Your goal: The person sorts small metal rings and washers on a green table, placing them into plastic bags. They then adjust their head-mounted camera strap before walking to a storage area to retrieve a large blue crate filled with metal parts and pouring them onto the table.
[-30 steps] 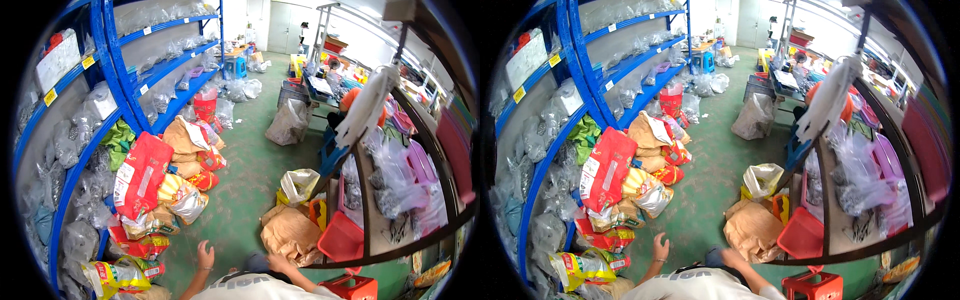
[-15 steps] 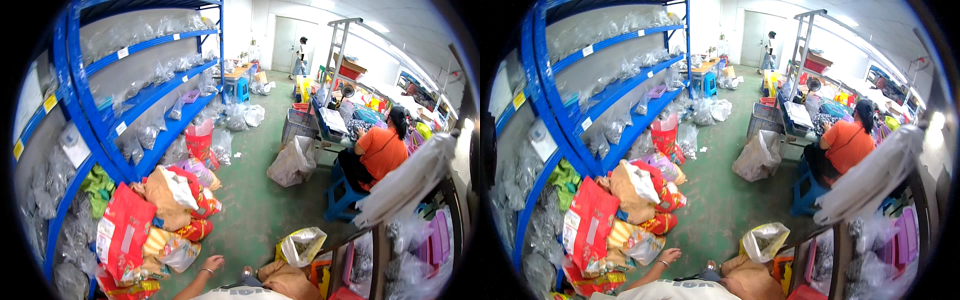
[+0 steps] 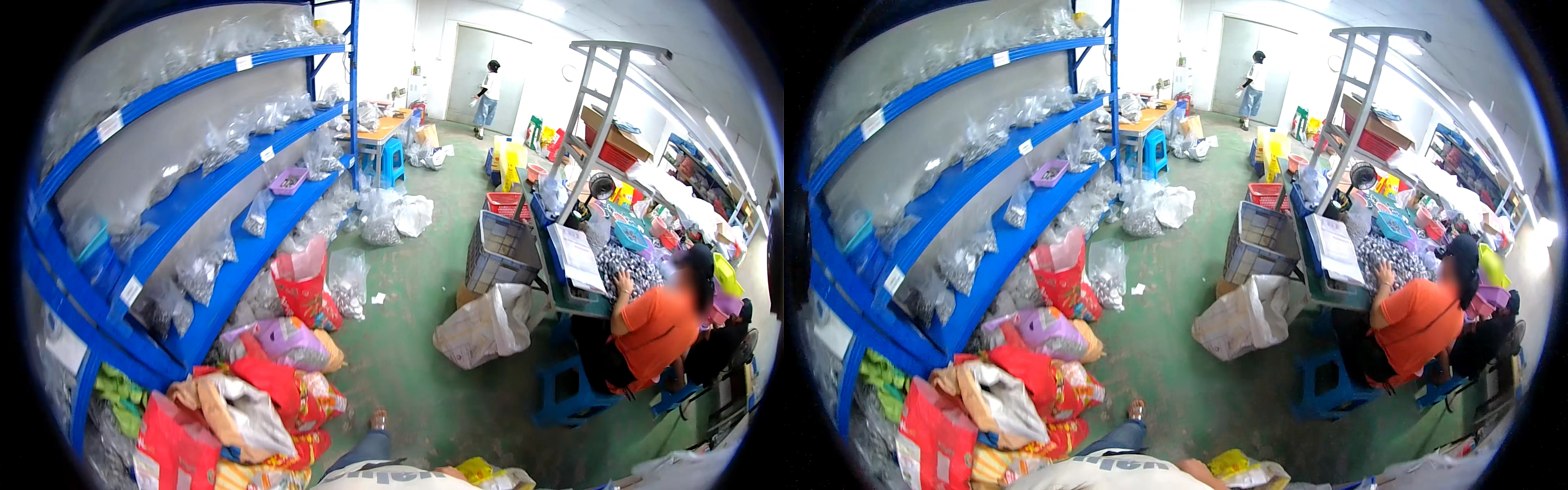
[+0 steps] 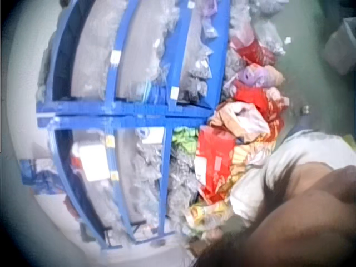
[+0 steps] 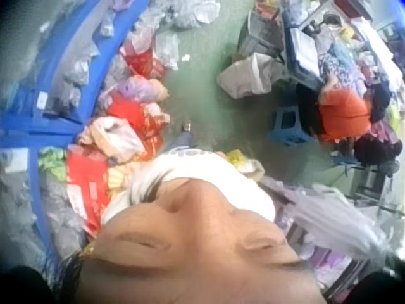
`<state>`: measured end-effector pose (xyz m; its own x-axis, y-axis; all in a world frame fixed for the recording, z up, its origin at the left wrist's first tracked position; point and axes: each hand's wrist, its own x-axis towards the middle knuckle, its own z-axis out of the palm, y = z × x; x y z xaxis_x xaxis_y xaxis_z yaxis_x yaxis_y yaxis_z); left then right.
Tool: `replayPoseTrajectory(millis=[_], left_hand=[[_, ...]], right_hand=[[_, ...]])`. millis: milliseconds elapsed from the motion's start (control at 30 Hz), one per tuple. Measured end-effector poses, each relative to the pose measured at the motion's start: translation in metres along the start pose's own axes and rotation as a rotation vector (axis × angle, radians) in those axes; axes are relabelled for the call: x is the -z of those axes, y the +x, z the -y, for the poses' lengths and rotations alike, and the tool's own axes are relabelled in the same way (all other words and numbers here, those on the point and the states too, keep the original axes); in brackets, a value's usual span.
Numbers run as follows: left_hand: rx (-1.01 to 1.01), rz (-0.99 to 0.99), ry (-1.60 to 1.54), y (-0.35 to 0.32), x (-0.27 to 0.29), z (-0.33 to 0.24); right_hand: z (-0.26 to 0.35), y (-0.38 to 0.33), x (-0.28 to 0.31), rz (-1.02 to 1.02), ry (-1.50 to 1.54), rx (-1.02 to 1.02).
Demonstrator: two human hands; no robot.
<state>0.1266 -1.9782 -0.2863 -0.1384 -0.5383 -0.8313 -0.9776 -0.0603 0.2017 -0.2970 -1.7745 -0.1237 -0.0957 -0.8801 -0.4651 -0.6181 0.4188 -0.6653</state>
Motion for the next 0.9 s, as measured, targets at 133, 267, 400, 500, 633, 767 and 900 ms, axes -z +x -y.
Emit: replayPoseTrajectory(millis=[133,267,400,500,633,767,900], left_hand=[[-0.371,0.008,0.311,0.095,0.086,-0.106],[-0.491,-0.134,-0.495,0.231,0.209,-0.294],[-0.678,-0.051,-0.809,0.264,0.327,-0.604],[-0.862,0.017,-0.857,0.257,0.38,-0.776],[-0.965,-0.155,-0.392,0.342,0.414,-0.867],[-0.611,-0.065,-0.109,0.455,0.456,-0.785],[-0.472,-0.281,0.69,0.509,0.487,-0.716]], right_hand=[[-0.021,0.097,0.102,-0.042,-0.041,0.048],[-0.006,0.179,0.197,-0.156,-0.054,0.048],[-0.018,0.261,0.292,-0.273,-0.123,-0.02],[-0.04,0.337,0.365,-0.265,-0.067,-0.059],[-0.084,0.451,0.485,-0.293,-0.145,-0.056],[-0.096,0.548,0.577,-0.231,-0.104,0.051],[-0.128,0.624,0.678,-0.054,-0.147,-0.089]])
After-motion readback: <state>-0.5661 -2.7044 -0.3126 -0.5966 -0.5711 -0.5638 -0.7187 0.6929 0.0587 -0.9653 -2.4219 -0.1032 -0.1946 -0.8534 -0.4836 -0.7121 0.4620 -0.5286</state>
